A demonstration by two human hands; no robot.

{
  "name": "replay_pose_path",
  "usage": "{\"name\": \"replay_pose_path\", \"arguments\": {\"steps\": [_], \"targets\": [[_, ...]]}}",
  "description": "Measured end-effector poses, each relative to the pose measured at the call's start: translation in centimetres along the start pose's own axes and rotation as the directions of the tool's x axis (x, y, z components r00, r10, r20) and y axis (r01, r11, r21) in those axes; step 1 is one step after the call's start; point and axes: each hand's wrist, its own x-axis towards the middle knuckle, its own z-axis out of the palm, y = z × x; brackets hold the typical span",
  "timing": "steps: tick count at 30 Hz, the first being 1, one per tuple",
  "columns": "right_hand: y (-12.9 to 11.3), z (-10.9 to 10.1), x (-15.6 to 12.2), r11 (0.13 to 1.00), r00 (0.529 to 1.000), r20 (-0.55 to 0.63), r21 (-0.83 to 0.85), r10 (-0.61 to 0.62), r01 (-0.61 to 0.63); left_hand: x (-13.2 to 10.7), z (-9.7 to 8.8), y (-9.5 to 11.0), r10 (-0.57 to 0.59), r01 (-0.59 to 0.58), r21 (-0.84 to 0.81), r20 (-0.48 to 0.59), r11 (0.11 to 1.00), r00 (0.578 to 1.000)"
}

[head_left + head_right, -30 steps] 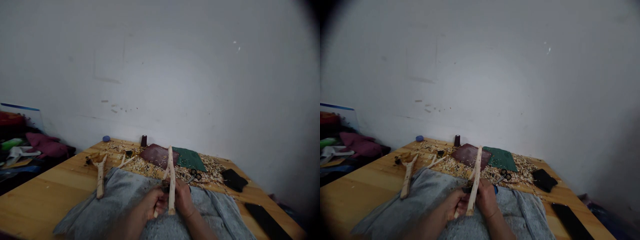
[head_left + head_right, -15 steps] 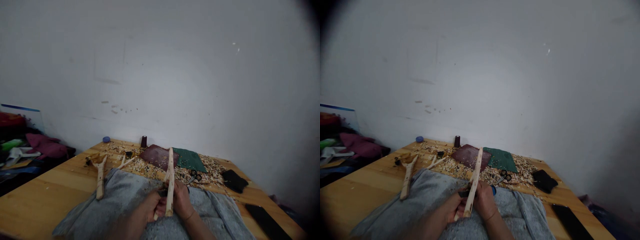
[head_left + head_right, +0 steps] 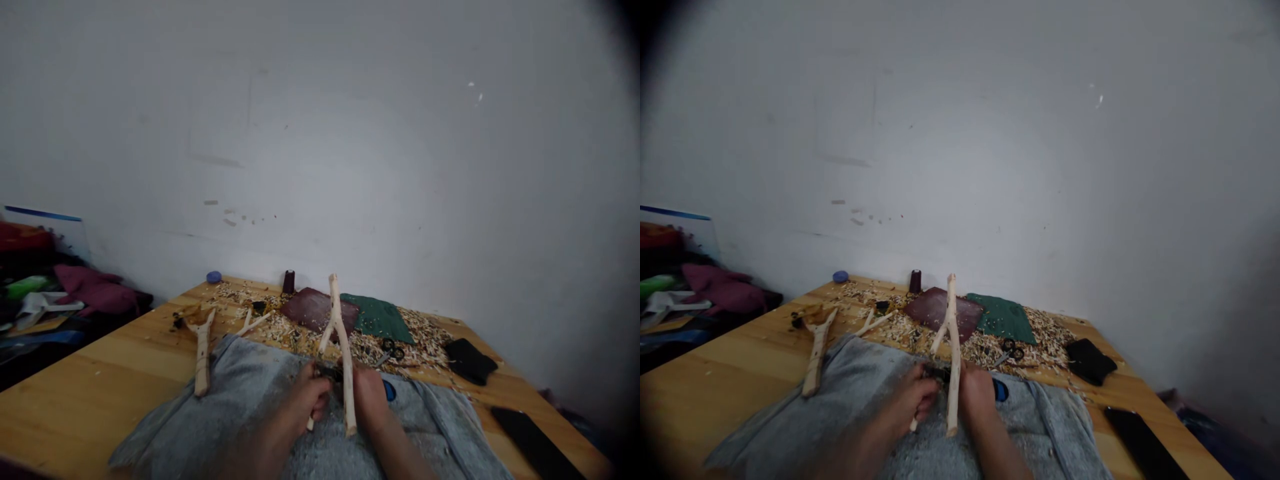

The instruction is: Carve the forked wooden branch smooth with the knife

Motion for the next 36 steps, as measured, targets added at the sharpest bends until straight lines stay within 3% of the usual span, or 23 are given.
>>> {"name": "replay_pose_path", "arguments": {"steps": [4, 9, 17, 25, 31, 36], "targets": [[-0.2, -0.5, 0.0, 0.999, 0.997, 0.055, -0.014, 0.047, -0.046, -0.4, 0.3, 0.3, 0.085, -0.071, 0.160, -0.081, 0.985, 0.993], [-0.3, -1.0, 0.0, 0.994, 0.990, 0.094, -0.037, 0.104, -0.100, -0.3, 0.5, 0.2, 0.096, -0.074, 0.249, -0.074, 0.966, 0.993], [-0.3, -1.3, 0.1, 0.991, 0.984, 0.145, -0.097, 0.101, -0.087, 0.2, 0.5, -0.4, 0.081, -0.059, 0.298, -0.065, 0.953, 0.995], [-0.5, -0.2, 0.7, 0.967, 0.977, 0.074, -0.179, 0.199, -0.183, 0.3, 0.3, -0.2, 0.004, 0.011, 0.195, -0.079, 0.981, 0.997], [0.0, -0.6, 0.5, 0.993, 0.990, 0.105, -0.087, 0.089, -0.080, 0.6, 0.2, -0.3, -0.047, 0.058, 0.151, -0.073, 0.987, 0.996], [-0.1, -1.3, 0.1, 0.998, 0.990, 0.131, -0.041, 0.054, -0.049, 0.5, -0.2, -0.4, 0.000, 0.015, 0.212, -0.072, 0.977, 0.997]]}}
